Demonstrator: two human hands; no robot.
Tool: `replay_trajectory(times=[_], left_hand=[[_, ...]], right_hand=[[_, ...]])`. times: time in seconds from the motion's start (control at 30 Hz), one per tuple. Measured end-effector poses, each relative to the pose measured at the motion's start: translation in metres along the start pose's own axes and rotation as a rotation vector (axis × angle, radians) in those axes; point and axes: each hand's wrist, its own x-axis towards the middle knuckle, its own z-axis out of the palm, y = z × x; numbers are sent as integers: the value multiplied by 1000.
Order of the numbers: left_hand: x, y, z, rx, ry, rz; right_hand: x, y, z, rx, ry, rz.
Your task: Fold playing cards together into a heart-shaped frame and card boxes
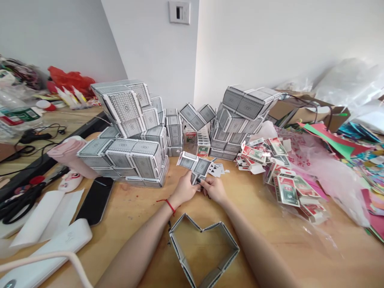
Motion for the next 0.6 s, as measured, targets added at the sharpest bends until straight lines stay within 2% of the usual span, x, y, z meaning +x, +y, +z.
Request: replay_trajectory(times=[0.13,0.27,0.4,0.5,0.6], left_hand=[[0,3,1,-120,-5,-93],[-1,5,1,-394,-165,-208],[-1,8,0,-495,-240,-185],[-1,8,0,-504,-277,-157],[-1,7,0,-462,-289,-150]], right_hand=[[2,4,-9,-36,30,-103],[5,6,-16,254,15,-31],[7,3,-18,453,-32,2],[7,2,-16,487,-43,16],[8,5,-11,466,0,39]])
